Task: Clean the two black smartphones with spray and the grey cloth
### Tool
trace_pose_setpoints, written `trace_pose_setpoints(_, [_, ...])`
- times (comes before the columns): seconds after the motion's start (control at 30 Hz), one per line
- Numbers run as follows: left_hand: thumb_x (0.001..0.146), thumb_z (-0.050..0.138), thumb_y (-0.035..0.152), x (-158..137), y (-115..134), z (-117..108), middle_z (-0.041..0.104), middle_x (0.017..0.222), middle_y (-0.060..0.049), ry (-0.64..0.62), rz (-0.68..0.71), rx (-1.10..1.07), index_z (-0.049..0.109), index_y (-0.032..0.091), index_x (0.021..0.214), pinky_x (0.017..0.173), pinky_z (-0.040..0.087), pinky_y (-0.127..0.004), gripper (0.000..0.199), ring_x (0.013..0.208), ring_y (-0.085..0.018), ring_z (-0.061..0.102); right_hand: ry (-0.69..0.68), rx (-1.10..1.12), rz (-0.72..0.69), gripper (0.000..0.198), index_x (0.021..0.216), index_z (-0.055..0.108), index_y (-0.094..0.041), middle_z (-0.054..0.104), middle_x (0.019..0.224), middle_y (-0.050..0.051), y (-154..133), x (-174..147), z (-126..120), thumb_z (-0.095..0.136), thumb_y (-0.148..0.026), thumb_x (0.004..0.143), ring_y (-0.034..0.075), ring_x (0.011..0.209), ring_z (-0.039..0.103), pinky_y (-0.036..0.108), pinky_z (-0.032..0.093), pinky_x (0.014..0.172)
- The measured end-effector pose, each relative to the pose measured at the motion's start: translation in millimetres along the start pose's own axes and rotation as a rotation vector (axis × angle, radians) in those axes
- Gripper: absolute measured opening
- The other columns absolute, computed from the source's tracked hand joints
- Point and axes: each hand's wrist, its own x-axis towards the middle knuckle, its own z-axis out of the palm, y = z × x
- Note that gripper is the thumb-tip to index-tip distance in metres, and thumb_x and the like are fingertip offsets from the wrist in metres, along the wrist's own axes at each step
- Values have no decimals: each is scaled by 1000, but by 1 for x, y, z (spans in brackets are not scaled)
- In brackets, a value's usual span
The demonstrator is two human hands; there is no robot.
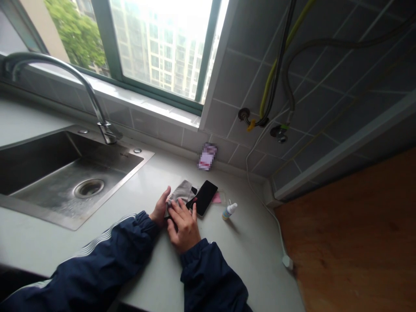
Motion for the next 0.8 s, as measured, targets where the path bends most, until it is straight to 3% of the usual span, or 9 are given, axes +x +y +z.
trace_pose_setpoints(0.2, [95,57,54,8,-10,-12,69,130,-15,-57,55,72,56,11,143,119,33,-40,64,132,-32,57,101,-112,171,58,159,33,-23,33,164,8,18,4,-2,42,-26,102,30,155,23,65,18,122])
trace_pose_setpoints(0.3, [95,58,54,9,-12,-14,69,130,-14,-46,75,105,60,12,139,121,30,-39,61,134,-32,55,145,-124,193,59,160,30,-23,30,165,9,23,4,-4,41,-28,103,30,155,21,63,22,121])
trace_pose_setpoints(0.4, [96,54,57,7,-10,-9,70,127,-15,-55,39,75,56,12,142,117,36,-42,65,127,-32,61,145,-117,126,55,156,40,-20,36,162,10,18,3,-4,44,-28,101,31,155,23,63,19,122])
trace_pose_setpoints(0.57, [97,41,65,1,7,2,69,126,-21,-79,65,-6,49,11,147,99,53,-47,74,108,-34,70,53,-55,-85,35,129,67,-26,63,141,5,-1,2,-8,54,-25,97,25,144,46,57,3,126])
trace_pose_setpoints(0.7, [96,27,71,-1,20,5,68,126,-23,-77,38,-60,46,10,149,90,56,-49,83,102,-35,72,59,1,-155,24,111,74,-26,71,129,2,-8,4,-13,55,-25,96,22,137,55,51,5,127])
trace_pose_setpoints(0.8, [93,27,76,-2,22,3,67,126,-23,-68,30,-75,43,9,151,90,56,-51,90,103,-37,71,86,22,-175,25,110,75,-27,74,125,2,-7,5,-17,54,-25,96,21,133,59,49,11,127])
